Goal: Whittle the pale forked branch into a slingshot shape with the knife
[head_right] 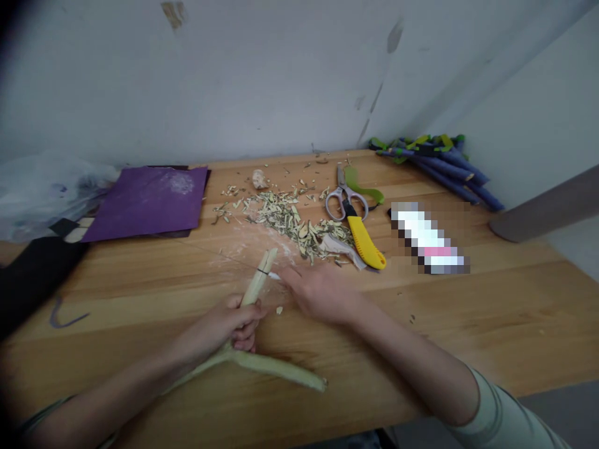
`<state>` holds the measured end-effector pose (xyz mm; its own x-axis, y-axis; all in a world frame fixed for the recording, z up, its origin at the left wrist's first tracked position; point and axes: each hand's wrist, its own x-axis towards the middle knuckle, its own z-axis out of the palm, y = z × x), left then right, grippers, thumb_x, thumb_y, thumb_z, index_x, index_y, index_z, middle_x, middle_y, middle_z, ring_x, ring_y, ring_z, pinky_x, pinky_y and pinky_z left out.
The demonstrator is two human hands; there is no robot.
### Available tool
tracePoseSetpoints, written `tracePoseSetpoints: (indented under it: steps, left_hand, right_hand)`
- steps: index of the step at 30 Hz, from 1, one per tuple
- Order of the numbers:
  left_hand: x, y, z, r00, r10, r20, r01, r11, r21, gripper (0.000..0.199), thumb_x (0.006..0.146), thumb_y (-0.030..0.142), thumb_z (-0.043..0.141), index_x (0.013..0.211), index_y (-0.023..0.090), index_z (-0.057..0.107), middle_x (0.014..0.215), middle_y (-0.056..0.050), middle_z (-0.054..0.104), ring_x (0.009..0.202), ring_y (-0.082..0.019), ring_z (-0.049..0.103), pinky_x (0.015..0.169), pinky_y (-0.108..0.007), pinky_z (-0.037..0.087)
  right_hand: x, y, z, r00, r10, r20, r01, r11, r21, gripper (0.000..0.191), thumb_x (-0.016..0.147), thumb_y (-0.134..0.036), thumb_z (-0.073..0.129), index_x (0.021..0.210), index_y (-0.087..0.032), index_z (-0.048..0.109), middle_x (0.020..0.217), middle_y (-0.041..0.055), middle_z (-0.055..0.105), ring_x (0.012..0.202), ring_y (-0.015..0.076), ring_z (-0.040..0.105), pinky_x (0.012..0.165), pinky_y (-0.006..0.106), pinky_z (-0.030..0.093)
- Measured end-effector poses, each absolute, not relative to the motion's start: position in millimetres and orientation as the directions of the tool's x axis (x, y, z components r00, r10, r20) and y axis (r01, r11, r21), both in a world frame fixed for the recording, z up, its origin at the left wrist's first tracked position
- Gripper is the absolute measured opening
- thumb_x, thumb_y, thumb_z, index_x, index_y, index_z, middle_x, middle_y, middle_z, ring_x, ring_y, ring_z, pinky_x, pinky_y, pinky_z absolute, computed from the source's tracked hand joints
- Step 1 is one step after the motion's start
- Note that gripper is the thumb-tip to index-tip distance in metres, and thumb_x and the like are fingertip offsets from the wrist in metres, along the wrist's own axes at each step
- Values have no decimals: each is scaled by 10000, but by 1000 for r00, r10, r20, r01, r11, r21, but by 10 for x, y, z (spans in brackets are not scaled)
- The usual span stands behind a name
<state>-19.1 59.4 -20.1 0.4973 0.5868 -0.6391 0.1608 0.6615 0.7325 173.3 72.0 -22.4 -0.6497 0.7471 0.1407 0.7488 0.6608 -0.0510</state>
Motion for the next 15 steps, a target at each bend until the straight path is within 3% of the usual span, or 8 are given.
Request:
tracePoseSetpoints:
  steps: [4, 7, 10, 15]
  left_hand:
    - [-201, 605, -195, 531, 576, -622, 113, 679, 725, 348, 677, 332, 540, 443, 193, 325, 335, 101, 272, 323, -48, 323, 496, -242, 390]
    - [-284, 682, -213, 477, 645, -598, 15, 674, 739, 336, 693, 290, 523, 460, 191, 302, 356, 104, 256, 338, -39, 286, 510, -232, 387]
    - [-432, 797, -235, 409, 716, -566, -81, 646, 759, 324, 704, 267, 514, 494, 192, 279, 385, 112, 225, 356, -34, 246, 529, -221, 384]
    - [-535, 826, -244, 437, 693, -573, -58, 658, 751, 319, 712, 273, 507, 505, 193, 277, 380, 114, 206, 357, -37, 238, 516, -219, 368]
  right_hand:
    - [1723, 698, -206, -622, 777, 92, 780, 626, -11, 285, 828, -158, 353, 1073, -147, 499, 676, 44, 622, 541, 132, 514, 478, 259, 213]
    - [1734, 698, -206, -529, 848, 45, 848, 529, 2, 243, 852, -184, 330, 1003, -159, 519, 635, 37, 617, 517, 132, 514, 470, 258, 206]
    - [1838, 753, -184, -481, 876, -12, 876, 481, -21, 220, 865, -204, 313, 917, -168, 524, 667, 42, 625, 559, 138, 533, 497, 251, 244]
    - [1929, 806, -158, -509, 860, -34, 859, 505, -80, 193, 853, -189, 326, 840, -183, 518, 717, 40, 629, 653, 150, 558, 553, 244, 286]
